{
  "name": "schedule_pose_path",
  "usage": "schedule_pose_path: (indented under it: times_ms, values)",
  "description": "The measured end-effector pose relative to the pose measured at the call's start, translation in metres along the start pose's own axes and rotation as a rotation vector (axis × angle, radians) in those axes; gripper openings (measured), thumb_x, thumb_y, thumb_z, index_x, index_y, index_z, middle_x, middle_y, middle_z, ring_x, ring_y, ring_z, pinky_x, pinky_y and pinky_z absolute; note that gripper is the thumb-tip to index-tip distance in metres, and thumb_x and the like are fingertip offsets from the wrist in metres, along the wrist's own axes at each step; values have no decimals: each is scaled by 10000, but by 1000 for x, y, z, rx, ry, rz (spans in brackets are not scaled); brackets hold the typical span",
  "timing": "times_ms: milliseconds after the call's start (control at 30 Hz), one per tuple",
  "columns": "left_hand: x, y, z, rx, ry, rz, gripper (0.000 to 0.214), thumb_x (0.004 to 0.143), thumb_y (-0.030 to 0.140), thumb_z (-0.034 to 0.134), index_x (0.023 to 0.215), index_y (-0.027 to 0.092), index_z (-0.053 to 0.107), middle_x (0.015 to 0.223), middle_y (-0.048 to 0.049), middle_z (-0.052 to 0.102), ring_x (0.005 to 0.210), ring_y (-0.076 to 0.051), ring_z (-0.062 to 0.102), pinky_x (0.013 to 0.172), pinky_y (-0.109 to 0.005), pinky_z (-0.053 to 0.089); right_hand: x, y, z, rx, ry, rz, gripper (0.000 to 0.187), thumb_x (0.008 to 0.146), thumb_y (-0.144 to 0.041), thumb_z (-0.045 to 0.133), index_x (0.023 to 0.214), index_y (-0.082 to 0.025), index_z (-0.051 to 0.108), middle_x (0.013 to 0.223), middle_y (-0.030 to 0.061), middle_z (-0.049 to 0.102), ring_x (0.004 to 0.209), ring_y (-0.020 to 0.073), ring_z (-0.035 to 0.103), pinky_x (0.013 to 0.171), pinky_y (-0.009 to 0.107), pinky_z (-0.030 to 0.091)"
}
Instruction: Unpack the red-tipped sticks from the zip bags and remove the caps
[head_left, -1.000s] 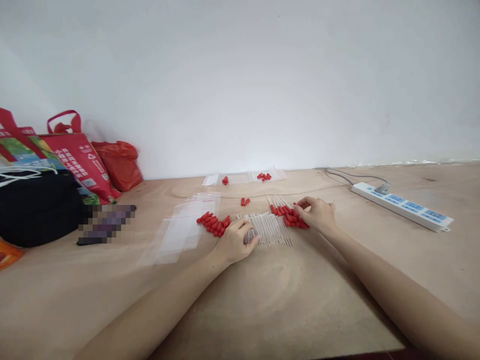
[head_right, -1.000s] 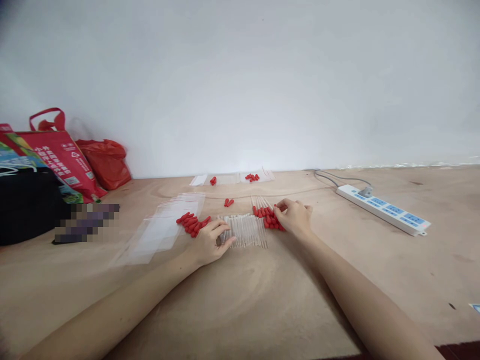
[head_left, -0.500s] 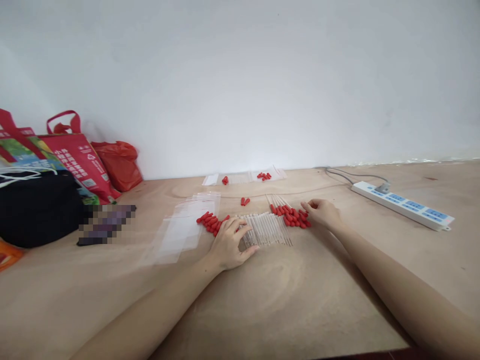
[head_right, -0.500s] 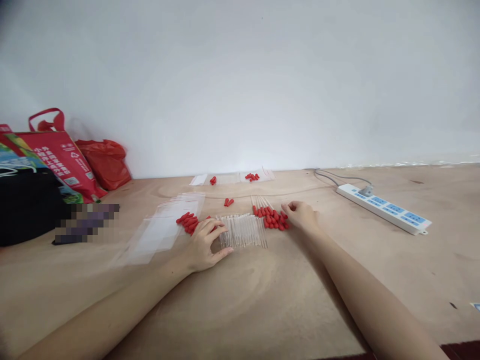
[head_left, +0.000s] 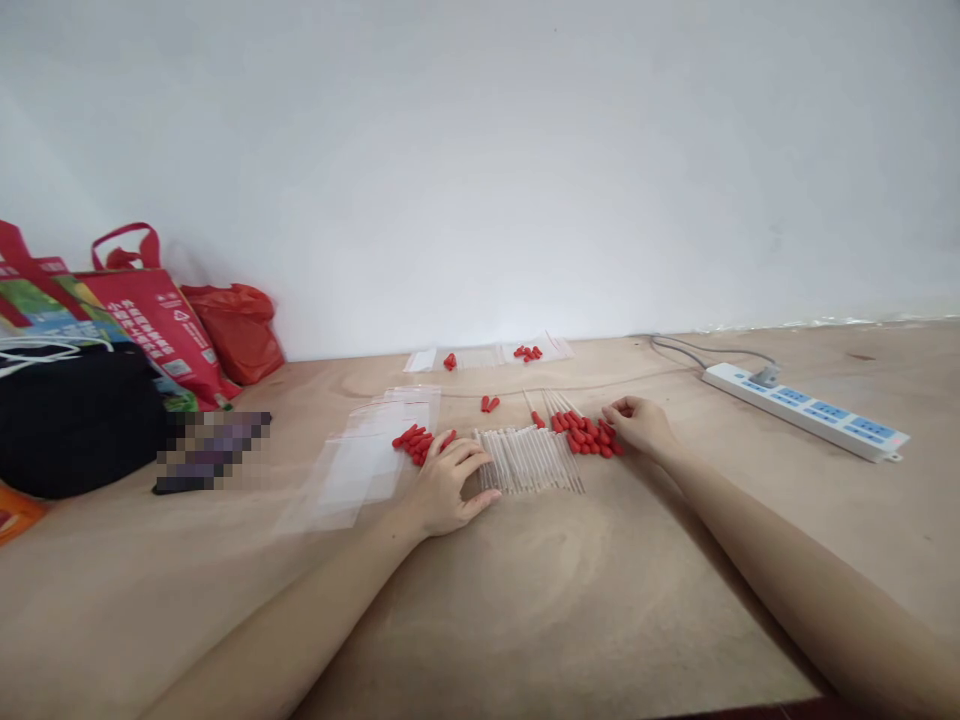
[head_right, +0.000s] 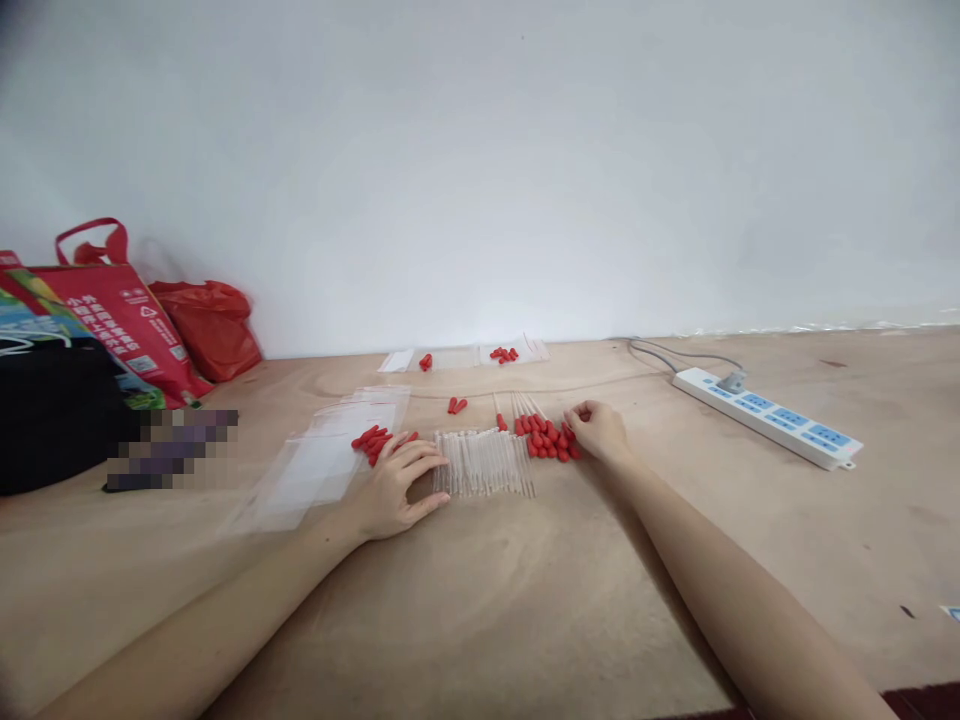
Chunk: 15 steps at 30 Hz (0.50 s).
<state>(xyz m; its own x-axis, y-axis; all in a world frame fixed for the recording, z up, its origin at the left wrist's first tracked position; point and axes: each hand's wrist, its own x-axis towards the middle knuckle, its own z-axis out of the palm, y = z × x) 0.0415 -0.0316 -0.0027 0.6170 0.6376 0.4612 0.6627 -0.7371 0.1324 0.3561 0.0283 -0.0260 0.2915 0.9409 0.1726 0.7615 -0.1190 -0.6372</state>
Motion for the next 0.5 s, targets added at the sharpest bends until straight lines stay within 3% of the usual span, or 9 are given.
schedule_pose_path:
  times_ms: [267, 500]
  values:
    - [-3, 0, -2, 59, 33, -20, 366, 734, 435, 558, 1013, 198, 557, 1013, -66, 582, 994, -235, 508, 968, -485, 228, 8, -23, 1, -142, -95, 46, 252, 690, -446, 517, 729, -233, 647, 646, 5, 648, 669, 173, 594, 626, 277, 374]
    - [-3, -1, -2, 69, 29, -43, 350, 745, 439, 544, 1019, 223, 561, 1021, -60, 580, 1025, -244, 481, 951, -483, 210, 36, -42, 4, -280, -247, 73, 231, 622, -378, 621, 564, -156, 593, 419, 26, 529, 517, 183, 561, 571, 291, 372]
